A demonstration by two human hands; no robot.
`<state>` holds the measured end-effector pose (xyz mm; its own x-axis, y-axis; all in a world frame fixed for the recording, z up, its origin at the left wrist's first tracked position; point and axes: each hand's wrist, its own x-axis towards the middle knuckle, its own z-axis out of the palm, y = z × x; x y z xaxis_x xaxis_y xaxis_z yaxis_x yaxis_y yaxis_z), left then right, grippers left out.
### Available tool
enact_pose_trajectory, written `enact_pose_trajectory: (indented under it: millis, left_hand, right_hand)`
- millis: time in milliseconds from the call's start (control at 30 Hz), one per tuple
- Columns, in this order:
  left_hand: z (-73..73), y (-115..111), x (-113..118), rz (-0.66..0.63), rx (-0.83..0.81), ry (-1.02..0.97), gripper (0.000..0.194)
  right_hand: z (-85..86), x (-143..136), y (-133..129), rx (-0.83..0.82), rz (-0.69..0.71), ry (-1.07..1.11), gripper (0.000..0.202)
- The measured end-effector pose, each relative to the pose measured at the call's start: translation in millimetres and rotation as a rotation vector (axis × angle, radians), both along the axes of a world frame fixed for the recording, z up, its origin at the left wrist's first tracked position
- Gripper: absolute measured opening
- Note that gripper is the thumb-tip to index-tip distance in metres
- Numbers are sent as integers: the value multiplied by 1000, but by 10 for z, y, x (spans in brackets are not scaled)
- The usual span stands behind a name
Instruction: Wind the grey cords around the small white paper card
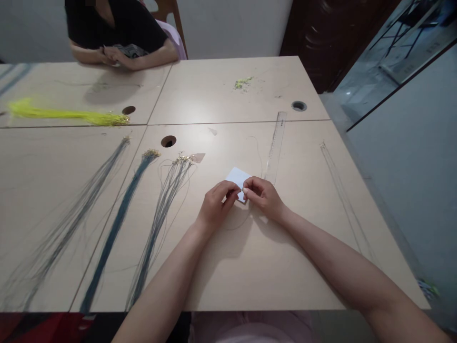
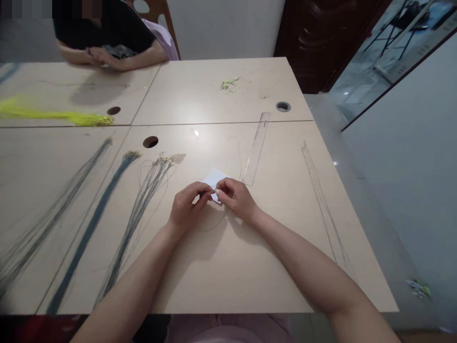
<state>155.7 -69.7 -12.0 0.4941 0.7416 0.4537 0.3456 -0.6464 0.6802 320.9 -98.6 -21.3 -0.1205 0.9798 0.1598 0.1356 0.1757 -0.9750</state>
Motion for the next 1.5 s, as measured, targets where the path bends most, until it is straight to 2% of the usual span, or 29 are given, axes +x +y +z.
enact_pose_trajectory:
  millis: [1167, 1500]
  left_hand:
    - [19, 4, 3, -36, 56, 23, 8]
    - [-3, -2, 9, 18, 80, -29, 8]
  right_hand:
    - [5, 1, -9, -2, 9, -24, 7]
    - [-2, 0, -7, -22, -13, 11, 8]
